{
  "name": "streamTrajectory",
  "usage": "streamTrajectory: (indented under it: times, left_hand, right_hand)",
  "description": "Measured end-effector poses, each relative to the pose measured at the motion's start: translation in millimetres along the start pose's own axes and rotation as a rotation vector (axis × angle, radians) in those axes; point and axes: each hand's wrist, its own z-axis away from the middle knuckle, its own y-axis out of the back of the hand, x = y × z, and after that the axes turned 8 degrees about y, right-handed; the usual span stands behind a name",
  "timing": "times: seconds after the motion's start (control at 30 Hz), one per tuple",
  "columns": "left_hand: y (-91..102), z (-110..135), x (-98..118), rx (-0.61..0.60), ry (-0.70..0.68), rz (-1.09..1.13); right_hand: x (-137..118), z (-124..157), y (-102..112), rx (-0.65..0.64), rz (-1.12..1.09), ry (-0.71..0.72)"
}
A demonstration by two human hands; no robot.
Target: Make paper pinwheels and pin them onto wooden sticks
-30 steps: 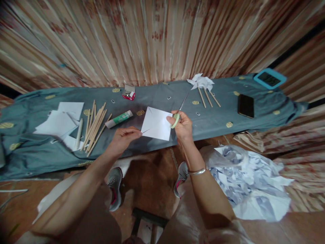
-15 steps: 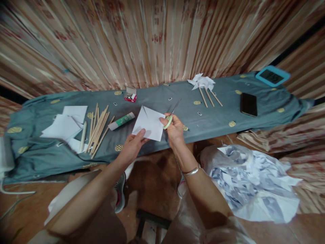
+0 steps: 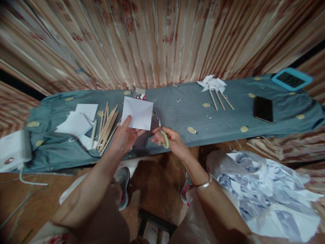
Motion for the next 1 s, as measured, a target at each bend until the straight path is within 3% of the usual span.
streamTrajectory:
  times: [0.13, 0.27, 1.0]
  left_hand:
    - [4.5, -0.6, 4.8, 0.028, 0.024, -0.026]
    - [7.5, -0.5, 3.1, 0.037, 0.034, -0.079]
    - [7.5, 0.5, -4.1, -0.022, 0.030, -0.071]
  right_hand:
    - [1.4, 11.9, 1.9, -0.208, 0.031, -0.050]
    - [5.9, 15.8, 3.4, -0.290, 0.087, -0.086]
    - [4.5, 16.5, 2.3, -0.238, 0.118, -0.119]
